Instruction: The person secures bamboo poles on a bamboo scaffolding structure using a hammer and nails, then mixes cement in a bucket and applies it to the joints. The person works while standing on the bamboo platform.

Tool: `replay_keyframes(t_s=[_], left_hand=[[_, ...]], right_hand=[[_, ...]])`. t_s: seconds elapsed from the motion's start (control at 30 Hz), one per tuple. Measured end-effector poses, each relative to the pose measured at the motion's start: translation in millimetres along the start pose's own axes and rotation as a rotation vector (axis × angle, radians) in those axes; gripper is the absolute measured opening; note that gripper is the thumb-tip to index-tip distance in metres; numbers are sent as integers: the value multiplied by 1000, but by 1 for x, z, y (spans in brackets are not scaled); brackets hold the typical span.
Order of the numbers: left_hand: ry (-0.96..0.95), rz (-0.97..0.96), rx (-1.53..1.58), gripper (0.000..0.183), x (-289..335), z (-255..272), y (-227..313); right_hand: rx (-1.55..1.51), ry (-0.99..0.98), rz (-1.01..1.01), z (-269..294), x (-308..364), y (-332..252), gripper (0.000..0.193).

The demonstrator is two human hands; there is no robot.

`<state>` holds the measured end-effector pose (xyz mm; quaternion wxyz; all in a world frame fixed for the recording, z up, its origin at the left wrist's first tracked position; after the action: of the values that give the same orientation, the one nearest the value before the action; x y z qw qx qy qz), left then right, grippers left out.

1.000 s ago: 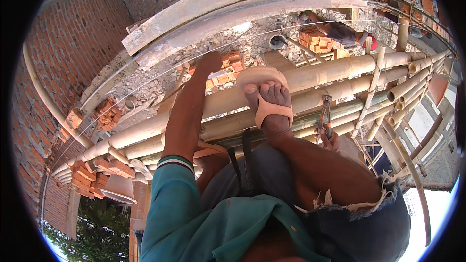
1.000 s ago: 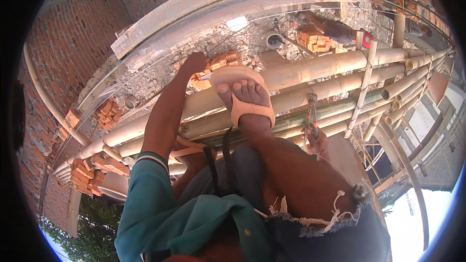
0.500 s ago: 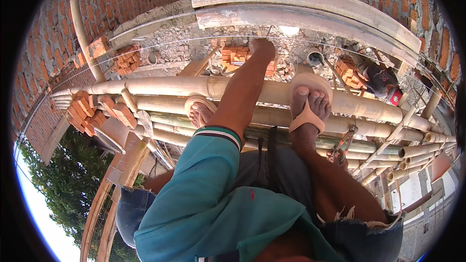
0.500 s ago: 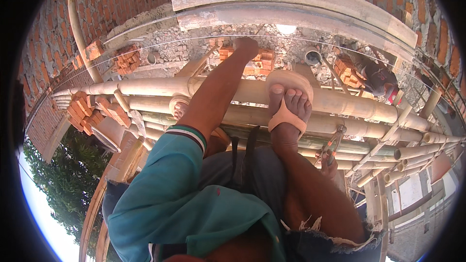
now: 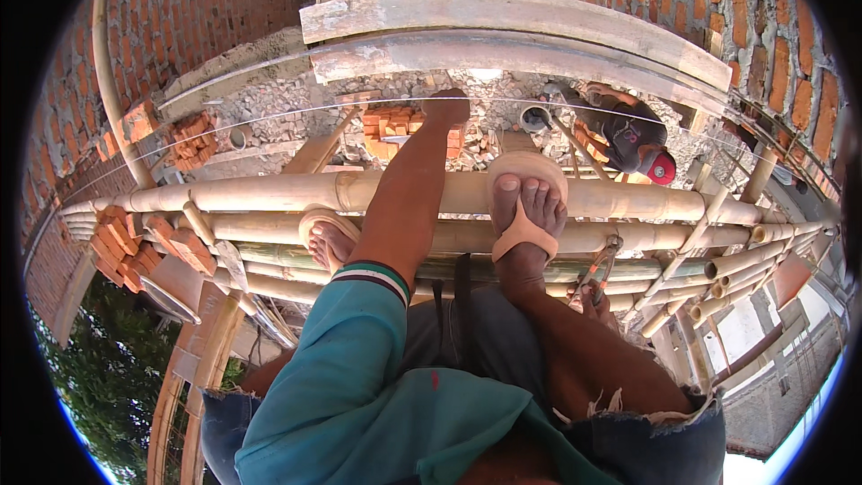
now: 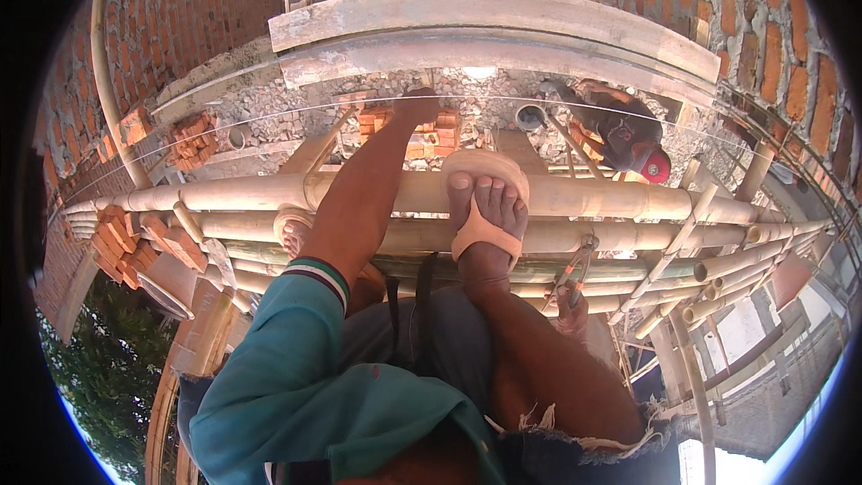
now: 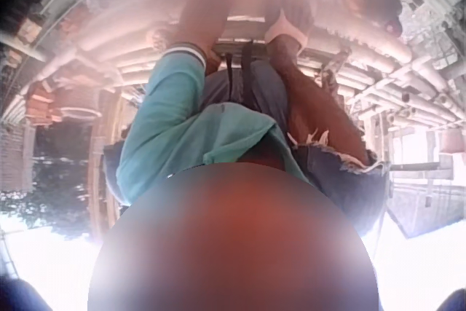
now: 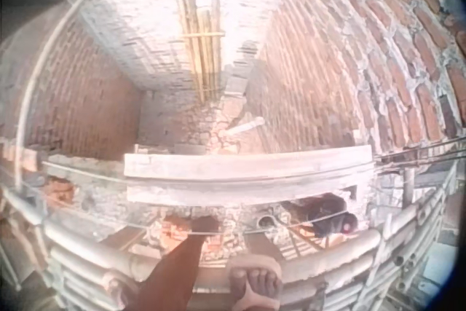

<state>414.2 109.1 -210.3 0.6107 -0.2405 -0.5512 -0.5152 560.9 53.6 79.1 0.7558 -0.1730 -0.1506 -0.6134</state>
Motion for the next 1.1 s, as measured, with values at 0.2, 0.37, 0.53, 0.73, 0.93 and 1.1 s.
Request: replay_keyframes(t_s=[0.2, 0.37, 0.53, 0.73, 0.93, 1.1], left_hand=[[0, -220, 514, 33, -25, -23, 15], [-115, -238, 800, 39, -27, -23, 16], [-215, -225, 1185, 22, -10, -15, 28], [-271, -75, 1451, 19, -33, -37, 64], [-190, 7, 1082, 31, -39, -35, 63], [-204, 1, 905, 48, -30, -36, 59]], right_hand=[[82, 15, 47, 7, 1, -6, 45], [-56, -82, -24, -4, -1, 1, 54], [-104, -29, 3, 1, -4, -2, 43], [-106, 84, 45, 12, -3, -1, 35], [-110, 12, 41, 5, -4, -2, 38], [-72, 3, 36, 5, -1, -1, 43]])
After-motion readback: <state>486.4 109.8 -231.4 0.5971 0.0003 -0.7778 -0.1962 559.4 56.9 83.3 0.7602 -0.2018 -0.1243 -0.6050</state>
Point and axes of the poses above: each hand's wrist, its own x-axis away from the middle knuckle, its own z-axis out of the back of the hand, y = z × x, the point moved 7 cm from there along -x, towards the middle knuckle, and after that the axes turned 2 degrees about -x, right-handed, at the moved point
